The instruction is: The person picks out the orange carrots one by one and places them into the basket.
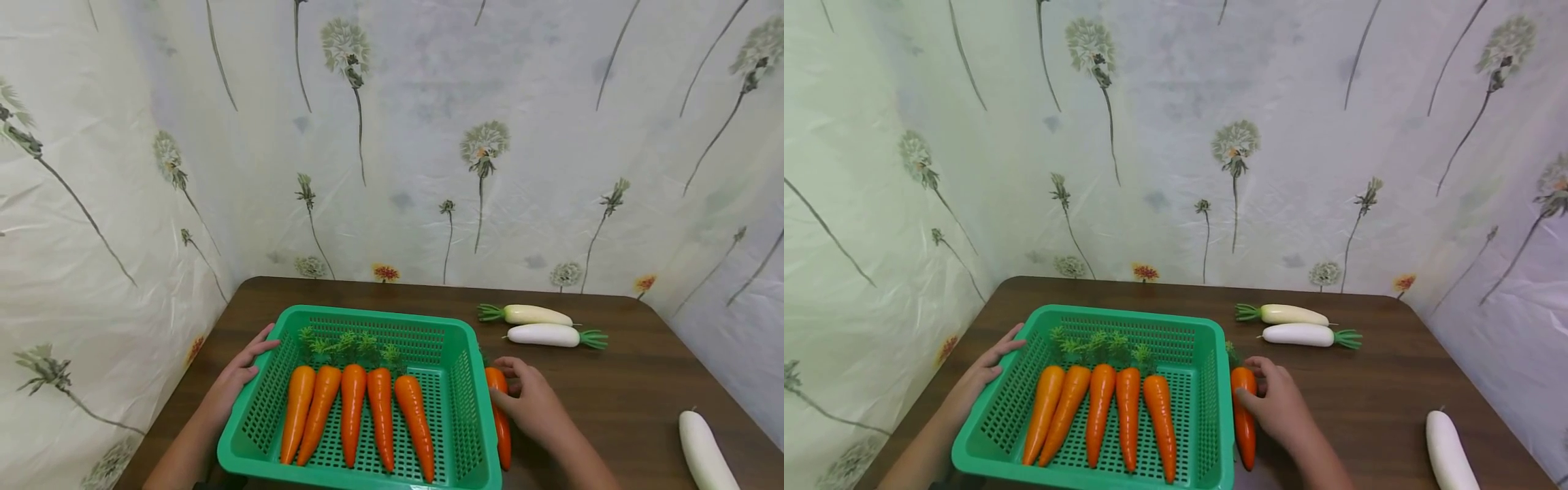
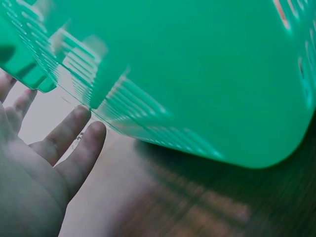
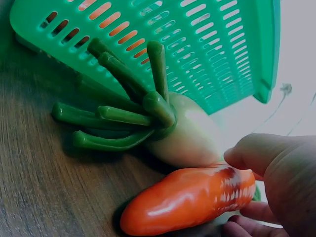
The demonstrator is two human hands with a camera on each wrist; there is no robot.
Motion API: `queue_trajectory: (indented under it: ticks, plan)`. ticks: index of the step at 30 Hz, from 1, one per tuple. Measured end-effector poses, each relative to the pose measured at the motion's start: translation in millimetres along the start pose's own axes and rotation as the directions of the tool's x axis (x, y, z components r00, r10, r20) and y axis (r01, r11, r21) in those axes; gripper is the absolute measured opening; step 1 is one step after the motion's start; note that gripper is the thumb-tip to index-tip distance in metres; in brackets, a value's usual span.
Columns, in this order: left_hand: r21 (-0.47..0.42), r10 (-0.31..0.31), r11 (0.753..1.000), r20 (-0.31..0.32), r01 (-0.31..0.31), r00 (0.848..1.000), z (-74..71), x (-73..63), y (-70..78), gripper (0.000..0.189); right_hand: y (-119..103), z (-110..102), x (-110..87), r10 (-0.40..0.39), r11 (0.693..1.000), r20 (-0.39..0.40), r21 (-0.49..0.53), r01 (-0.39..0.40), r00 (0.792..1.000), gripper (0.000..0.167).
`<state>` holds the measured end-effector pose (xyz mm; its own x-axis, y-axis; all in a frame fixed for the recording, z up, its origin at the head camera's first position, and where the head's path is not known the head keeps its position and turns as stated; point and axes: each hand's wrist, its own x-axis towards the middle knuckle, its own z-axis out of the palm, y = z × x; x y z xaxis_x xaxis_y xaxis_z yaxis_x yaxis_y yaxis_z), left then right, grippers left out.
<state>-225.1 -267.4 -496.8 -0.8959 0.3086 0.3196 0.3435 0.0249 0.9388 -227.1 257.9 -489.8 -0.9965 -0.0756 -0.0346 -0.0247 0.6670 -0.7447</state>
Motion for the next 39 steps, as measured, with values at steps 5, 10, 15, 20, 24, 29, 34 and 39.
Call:
queue_trajectory:
  ticks: [5,10,15,20,24,29,34,39]
  plan:
    - [0.006,-0.003,1.0,0.0,0.003,1.0,0.3,1.0,0.5,0.047,2.2,1.2,-0.1,-0.002,1.0,0.0,-0.005,0.002,1.0,0.055]
    - [0.006,-0.009,1.0,0.0,0.009,1.0,0.6,1.5,1.4,0.046,3.8,1.9,2.6,0.001,1.0,0.004,-0.011,-0.001,1.0,0.057]
    - [0.005,-0.003,1.0,0.005,0.003,1.0,0.5,2.4,1.2,0.046,3.9,3.1,3.6,0.015,1.0,0.004,0.002,-0.015,1.0,0.057]
    - [0.004,-0.021,1.0,0.001,0.021,1.0,0.3,2.7,0.7,0.046,3.2,4.3,2.7,0.029,0.999,-0.001,0.014,-0.029,1.0,0.056]
    - [0.004,-0.032,0.999,-0.002,0.032,0.999,0.5,2.4,0.8,0.046,3.1,4.4,2.7,0.031,0.999,-0.004,0.013,-0.031,1.0,0.056]
    - [0.003,-0.061,0.998,-0.012,0.061,0.998,1.5,1.7,1.9,0.046,2.6,4.1,1.8,0.04,0.999,-0.009,-0.007,-0.04,0.999,0.056]
    - [0.013,-0.083,0.996,-0.024,0.084,0.996,2.5,1.1,3.1,0.047,0.5,3.3,0.6,0.063,0.998,-0.01,0.0,-0.063,0.998,0.056]
    - [0.006,-0.049,0.999,-0.009,0.049,0.999,1.5,0.7,2.4,0.046,-0.9,2.5,-1.0,0.077,0.997,-0.01,0.014,-0.077,0.997,0.057]
